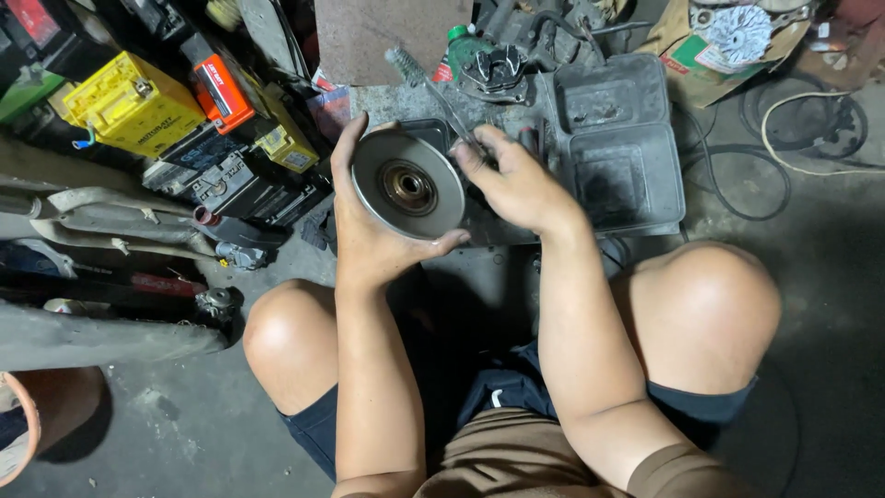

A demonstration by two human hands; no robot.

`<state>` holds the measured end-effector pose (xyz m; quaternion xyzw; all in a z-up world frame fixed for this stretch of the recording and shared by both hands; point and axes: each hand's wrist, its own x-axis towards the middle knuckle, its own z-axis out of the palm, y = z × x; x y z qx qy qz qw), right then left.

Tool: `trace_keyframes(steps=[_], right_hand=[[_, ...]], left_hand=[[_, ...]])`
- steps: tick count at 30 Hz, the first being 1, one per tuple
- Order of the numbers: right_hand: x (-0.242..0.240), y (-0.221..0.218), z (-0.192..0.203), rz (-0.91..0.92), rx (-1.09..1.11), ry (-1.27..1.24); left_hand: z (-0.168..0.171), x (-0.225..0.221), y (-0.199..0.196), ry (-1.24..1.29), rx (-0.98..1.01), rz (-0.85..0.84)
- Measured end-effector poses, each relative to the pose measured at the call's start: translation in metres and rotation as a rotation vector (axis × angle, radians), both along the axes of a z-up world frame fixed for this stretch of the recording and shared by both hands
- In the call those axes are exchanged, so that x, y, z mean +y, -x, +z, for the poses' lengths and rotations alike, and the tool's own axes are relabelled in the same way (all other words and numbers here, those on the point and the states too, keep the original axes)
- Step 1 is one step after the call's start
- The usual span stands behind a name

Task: Cleaning a CVT pulley using a brush and a small scraping tool to remove grime and debris in a workshop environment.

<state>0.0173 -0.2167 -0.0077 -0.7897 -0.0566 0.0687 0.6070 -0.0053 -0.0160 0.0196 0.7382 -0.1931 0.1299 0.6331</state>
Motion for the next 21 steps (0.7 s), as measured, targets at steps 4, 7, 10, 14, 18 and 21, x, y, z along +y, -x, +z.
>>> trace_keyframes(steps=[4,7,10,14,18,21], right_hand=[[0.004,0.003,0.019,0.046,0.010,-0.066],[0.004,0.001,0.024,0.041,-0.020,-0.036],[0.004,-0.001,0.025,0.021,-0.024,-0.009],[0.001,-0.003,0.030,-0.012,0.009,-0.013],[-0.002,-0.004,0.037,0.053,0.049,-0.114],[-0.003,-0.004,0.043,0.170,-0.008,-0.120]], left_hand=[[0.005,-0.001,0.001,0.026,0.012,-0.018],[0.009,-0.003,0.001,-0.008,0.010,0.001],[0.012,-0.004,0.000,-0.038,0.005,0.000],[0.022,-0.005,0.000,-0.201,-0.003,0.051],[0.029,-0.010,-0.001,-0.332,0.029,0.080],[0.032,-0.011,-0.001,-0.402,0.001,0.083]])
